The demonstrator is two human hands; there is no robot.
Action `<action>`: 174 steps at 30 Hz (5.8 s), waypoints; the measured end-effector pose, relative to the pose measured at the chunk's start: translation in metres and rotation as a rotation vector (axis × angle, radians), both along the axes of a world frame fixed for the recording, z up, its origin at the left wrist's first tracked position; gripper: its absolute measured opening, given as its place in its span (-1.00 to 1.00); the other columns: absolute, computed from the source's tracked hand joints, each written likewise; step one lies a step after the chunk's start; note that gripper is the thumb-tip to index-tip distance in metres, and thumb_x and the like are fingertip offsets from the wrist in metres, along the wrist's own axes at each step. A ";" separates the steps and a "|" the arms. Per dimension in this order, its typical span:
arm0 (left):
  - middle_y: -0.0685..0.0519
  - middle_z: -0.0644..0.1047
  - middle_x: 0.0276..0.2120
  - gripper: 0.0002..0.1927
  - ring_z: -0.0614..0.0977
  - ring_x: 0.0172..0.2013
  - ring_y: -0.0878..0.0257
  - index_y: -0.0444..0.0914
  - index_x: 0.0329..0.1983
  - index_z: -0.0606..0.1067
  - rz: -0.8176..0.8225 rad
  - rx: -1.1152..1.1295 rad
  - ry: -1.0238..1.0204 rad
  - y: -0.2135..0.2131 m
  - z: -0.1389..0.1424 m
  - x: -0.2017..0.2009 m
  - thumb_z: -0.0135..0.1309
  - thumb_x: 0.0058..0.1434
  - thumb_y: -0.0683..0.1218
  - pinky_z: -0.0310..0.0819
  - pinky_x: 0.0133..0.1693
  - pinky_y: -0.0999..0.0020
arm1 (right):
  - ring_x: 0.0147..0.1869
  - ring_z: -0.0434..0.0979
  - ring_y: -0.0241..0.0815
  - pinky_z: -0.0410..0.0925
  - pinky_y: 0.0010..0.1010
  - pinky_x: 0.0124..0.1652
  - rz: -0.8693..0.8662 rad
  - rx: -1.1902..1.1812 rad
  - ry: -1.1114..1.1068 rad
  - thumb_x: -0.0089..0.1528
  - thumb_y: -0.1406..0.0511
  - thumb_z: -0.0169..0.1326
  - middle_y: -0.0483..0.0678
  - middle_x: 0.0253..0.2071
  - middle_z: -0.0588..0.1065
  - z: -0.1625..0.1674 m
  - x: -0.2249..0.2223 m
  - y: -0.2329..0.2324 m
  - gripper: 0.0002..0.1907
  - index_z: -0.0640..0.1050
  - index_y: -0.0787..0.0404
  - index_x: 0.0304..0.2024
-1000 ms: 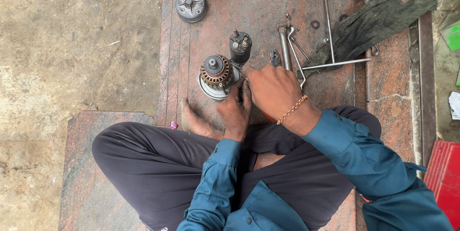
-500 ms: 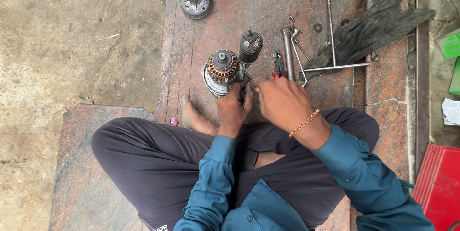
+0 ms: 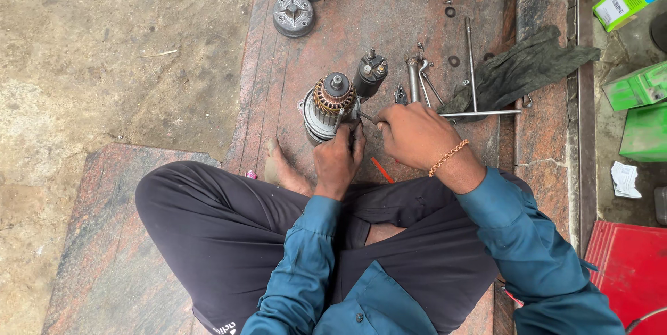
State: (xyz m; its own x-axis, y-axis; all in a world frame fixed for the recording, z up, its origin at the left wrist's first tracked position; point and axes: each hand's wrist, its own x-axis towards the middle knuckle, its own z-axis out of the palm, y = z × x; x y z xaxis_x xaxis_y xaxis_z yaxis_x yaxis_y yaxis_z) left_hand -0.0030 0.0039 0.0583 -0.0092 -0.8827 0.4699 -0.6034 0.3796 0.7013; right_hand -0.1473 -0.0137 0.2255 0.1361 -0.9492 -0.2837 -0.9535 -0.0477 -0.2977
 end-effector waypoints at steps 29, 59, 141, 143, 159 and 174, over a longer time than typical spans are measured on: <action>-0.11 0.38 0.33 0.24 0.40 0.33 -0.11 -0.16 0.51 0.08 -0.963 0.318 -0.037 -0.121 0.078 0.113 0.50 -0.23 -0.03 0.19 0.33 0.05 | -0.28 0.58 0.36 0.45 0.13 -0.26 -0.162 -0.269 -0.029 0.29 0.29 0.03 0.32 -0.43 0.54 -0.036 0.039 0.027 -0.78 0.60 0.23 -0.09; -0.11 0.54 0.18 -0.03 0.61 0.18 -0.02 -0.26 0.36 0.31 -0.293 0.299 0.142 -0.032 0.051 0.050 0.47 -0.13 0.03 0.47 0.17 0.13 | -0.25 0.59 0.33 0.45 0.12 -0.22 -0.420 -0.150 -0.179 0.30 0.21 0.02 0.25 -0.39 0.58 -0.030 0.038 0.094 -0.67 0.55 0.11 0.09; -0.20 0.24 0.42 -0.24 0.24 0.42 -0.05 -0.35 0.47 0.16 -0.306 0.337 0.552 -0.080 0.009 0.058 -0.49 0.52 0.32 0.09 0.38 0.08 | 0.38 0.35 0.24 0.27 -0.07 0.29 -0.232 -0.492 -0.662 0.05 0.13 0.46 0.23 0.28 0.29 -0.188 0.019 0.054 -0.01 0.27 0.42 0.36; -0.14 0.20 0.48 -0.17 0.22 0.44 0.02 -0.29 0.52 0.11 -0.563 0.434 0.670 -0.104 0.015 0.064 -0.58 0.47 0.37 0.08 0.38 0.11 | 0.38 0.35 0.27 0.28 -0.06 0.28 -0.212 -0.557 -0.587 0.04 0.15 0.47 0.27 0.32 0.27 -0.190 0.020 0.052 -0.02 0.27 0.41 0.35; -0.04 0.62 -0.59 -0.26 0.71 -0.49 0.10 -0.24 -0.19 0.59 -0.298 0.463 0.200 -0.103 0.079 0.147 -0.55 0.50 0.28 0.57 -0.26 0.21 | 0.14 0.53 -0.20 0.45 -0.38 0.07 -0.693 -0.463 -0.707 0.21 0.35 0.32 -0.02 0.15 0.47 -0.211 -0.049 0.023 -0.37 0.41 0.28 0.29; -0.13 0.64 -0.08 -0.37 0.66 -0.10 -0.01 -0.22 0.28 0.43 -0.680 0.568 0.048 -0.082 0.083 0.158 0.15 0.22 0.16 0.48 -0.03 0.12 | 0.00 0.63 -0.24 0.49 -0.40 -0.06 -0.387 -0.137 -0.923 0.14 0.35 0.34 0.02 -0.07 0.60 -0.182 0.006 0.038 -0.34 0.37 0.29 0.24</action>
State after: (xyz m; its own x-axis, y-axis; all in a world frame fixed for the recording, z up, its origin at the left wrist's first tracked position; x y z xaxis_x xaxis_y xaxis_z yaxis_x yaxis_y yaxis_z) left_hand 0.1555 -0.0780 0.1409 -0.6080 -0.7935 -0.0246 -0.3391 0.2316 0.9118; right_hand -0.1410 0.0247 0.0431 -0.0766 -0.9911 -0.1085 -0.3100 0.1271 -0.9422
